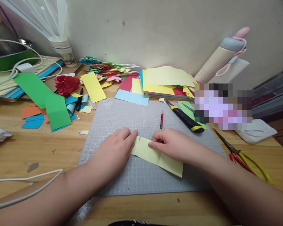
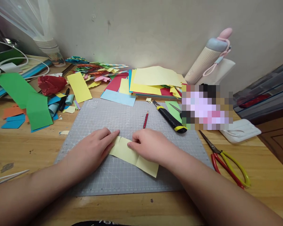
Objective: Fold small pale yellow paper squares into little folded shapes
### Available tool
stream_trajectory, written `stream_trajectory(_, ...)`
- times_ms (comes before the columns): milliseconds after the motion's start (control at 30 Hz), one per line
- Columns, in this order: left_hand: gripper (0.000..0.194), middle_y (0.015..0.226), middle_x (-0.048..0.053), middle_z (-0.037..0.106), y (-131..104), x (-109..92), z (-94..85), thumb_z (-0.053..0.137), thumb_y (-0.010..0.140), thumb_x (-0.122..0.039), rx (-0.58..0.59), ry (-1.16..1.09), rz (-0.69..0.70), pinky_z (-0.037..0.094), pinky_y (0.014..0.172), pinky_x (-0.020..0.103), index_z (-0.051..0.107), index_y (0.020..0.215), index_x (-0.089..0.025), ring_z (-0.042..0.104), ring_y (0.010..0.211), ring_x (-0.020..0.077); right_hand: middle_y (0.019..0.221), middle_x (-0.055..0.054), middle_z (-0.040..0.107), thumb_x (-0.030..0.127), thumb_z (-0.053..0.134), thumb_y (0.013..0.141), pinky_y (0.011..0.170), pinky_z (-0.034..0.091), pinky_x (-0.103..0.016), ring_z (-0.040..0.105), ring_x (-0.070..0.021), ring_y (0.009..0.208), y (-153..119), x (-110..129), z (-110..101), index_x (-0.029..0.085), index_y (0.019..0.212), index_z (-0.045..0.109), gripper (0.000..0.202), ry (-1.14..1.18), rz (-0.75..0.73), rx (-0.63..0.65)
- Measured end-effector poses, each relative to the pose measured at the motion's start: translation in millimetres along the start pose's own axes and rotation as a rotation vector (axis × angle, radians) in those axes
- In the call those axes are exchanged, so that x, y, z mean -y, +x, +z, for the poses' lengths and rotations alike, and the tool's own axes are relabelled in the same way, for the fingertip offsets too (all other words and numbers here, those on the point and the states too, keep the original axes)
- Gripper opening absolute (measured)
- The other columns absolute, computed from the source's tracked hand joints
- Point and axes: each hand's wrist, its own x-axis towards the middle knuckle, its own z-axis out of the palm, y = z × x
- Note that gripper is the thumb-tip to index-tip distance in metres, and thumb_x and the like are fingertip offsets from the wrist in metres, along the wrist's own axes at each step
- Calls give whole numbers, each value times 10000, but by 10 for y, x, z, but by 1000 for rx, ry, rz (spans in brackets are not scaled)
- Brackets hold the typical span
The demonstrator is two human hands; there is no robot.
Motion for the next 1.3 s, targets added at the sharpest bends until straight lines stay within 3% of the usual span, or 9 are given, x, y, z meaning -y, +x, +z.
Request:
stream_trajectory(267,400,1029,98,572,23,4,8,328,979,-174,11,17,18,489,820,395,417,1366,-136,541,933,232,527,24,545,362,551,842,429,237,-258,430,-115,470,-69,-69,-14,194,544,486,348,-22,12,35)
stream_trajectory(400,399,1033,105,569,17,13,-5,338,978,-190,8,-62,4,487,842,408,431,1360,-124,547,951,238,619,13,620,377,551,858,461,312,-260,520,-141,538,-118,-72,-51,209,638,559,277,9,0,38)
stream_trajectory(533,381,1030,98,574,1,28,-35,363,967,-211,-14,-211,-44,486,854,399,472,1323,-131,563,954,232,921,-52,681,344,604,846,668,463,-339,610,-222,811,-190,0,-6,198,925,621,167,-22,-41,-175)
stream_trajectory(700,350,1052,79,570,-12,26,-82,464,923,-251,-74,-308,-21,461,878,394,532,1256,-169,548,975,226,1240,-108,583,384,703,777,936,422,-474,523,-302,1117,-274,116,209,183,1271,521,563,-86,-224,-320)
stream_trajectory(767,369,1081,76,568,-25,11,-113,537,879,-298,-89,-288,5,429,909,427,548,1232,-188,524,1016,246,1305,-116,548,399,706,774,971,391,-502,485,-315,1175,-280,137,293,180,1332,474,643,-108,-255,-355)
stream_trajectory(967,478,1206,104,536,-74,-7,-142,623,767,-284,-66,-203,98,325,973,481,514,1216,-162,462,1126,291,1246,-134,596,331,645,830,954,388,-495,511,-314,1132,-222,132,400,122,1301,493,537,-98,-296,-373)
stream_trajectory(1133,357,1146,92,574,-39,28,-126,623,772,-262,-82,-203,123,290,971,475,536,1105,-166,497,1101,276,1110,-85,631,139,564,834,879,425,-416,568,-241,1005,-150,84,367,195,1265,501,439,251,-235,-297)
stream_trajectory(1300,201,1064,23,647,-16,42,-192,622,805,-217,-115,-356,207,228,1009,458,577,1002,-214,553,1062,218,766,31,523,163,588,822,618,418,-266,534,-131,668,-118,0,186,205,1217,478,412,953,-71,43)
